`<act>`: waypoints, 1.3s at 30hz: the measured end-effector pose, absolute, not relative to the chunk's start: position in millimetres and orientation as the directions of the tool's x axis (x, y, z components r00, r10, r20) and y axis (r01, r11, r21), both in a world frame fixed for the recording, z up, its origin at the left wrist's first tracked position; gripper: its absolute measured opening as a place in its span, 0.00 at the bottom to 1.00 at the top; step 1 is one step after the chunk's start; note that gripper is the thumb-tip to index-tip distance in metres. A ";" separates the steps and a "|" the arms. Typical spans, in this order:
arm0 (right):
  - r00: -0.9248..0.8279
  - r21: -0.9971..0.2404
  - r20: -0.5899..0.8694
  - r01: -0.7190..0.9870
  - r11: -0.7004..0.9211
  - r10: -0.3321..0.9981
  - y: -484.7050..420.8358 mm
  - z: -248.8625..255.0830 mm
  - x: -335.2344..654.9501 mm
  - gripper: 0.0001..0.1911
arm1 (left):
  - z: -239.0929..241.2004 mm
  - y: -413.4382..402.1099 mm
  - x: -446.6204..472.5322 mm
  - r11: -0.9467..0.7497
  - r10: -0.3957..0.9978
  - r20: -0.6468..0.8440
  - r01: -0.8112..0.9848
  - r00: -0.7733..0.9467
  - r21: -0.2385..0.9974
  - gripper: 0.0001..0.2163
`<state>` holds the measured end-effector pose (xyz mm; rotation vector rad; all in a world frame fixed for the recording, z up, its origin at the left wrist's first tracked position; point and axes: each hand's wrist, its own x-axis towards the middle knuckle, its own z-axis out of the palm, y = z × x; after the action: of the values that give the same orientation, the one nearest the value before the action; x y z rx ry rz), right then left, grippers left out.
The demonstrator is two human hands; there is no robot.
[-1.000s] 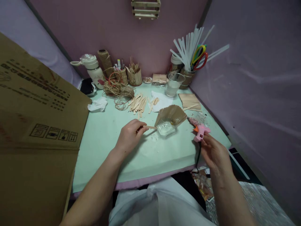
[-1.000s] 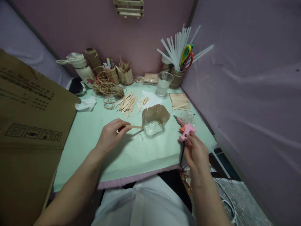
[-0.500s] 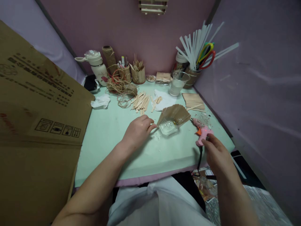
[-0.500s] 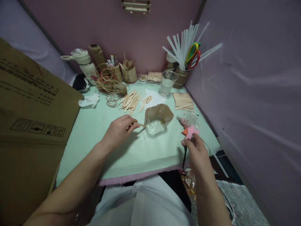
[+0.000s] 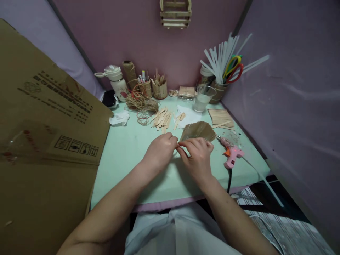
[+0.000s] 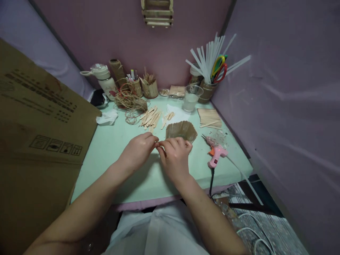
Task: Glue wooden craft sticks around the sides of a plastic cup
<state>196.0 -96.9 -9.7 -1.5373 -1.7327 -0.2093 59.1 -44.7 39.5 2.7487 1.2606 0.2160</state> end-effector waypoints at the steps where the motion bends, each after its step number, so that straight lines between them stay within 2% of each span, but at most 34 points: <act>1: 0.053 -0.371 0.647 0.894 0.253 0.760 -96.8 -10.3 196.2 0.04 | 40.7 -44.6 58.9 -0.648 0.760 0.074 0.745 0.645 0.160 0.09; 12: 0.068 -0.354 0.676 0.903 0.243 0.733 -94.6 -10.1 189.5 0.06 | 47.2 -41.7 52.3 -0.706 0.704 0.043 0.692 0.709 0.150 0.08; 14: 0.096 -0.383 0.682 0.891 0.242 0.725 -95.7 -8.8 188.0 0.06 | 49.4 -39.5 46.7 -0.747 0.662 0.083 0.646 0.745 0.158 0.08; 17: 0.153 -0.447 0.674 0.863 0.234 0.723 -102.0 -4.9 190.0 0.06 | 53.6 -26.2 38.6 -0.804 0.592 0.230 0.546 0.773 0.235 0.08; 19: 0.168 -0.470 0.669 0.850 0.237 0.724 -109.2 -1.7 194.6 0.04 | 54.7 -10.3 38.7 -0.821 0.569 0.344 0.500 0.747 0.274 0.12; 20: 0.165 -0.473 0.669 0.847 0.243 0.725 -113.2 -0.2 197.6 0.04 | 54.0 -1.2 41.2 -0.827 0.561 0.354 0.481 0.748 0.292 0.16; 23: 0.139 -0.455 0.672 0.852 0.258 0.727 -124.6 3.5 208.1 0.03 | 48.3 25.1 56.3 -0.867 0.459 0.269 0.360 0.847 0.345 0.23; 28: 0.073 -0.369 0.690 0.891 0.263 0.720 -134.2 10.6 226.1 0.03 | 46.2 40.7 80.2 -0.878 0.372 0.134 0.302 0.918 0.371 0.10; 33: -0.030 -0.261 0.662 0.927 0.268 0.749 -135.9 19.8 244.7 0.03 | 57.4 26.8 94.2 -0.905 0.327 0.074 0.289 0.942 0.312 0.10; 39: -0.116 -0.148 0.606 0.956 0.254 0.787 -129.1 15.6 262.7 0.05 | 58.2 19.4 105.6 -0.876 0.331 -0.018 0.314 0.943 0.365 0.07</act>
<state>262.7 -129.1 15.6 -1.5780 -1.9479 -0.3751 105.6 19.4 58.2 2.7290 0.4696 0.0634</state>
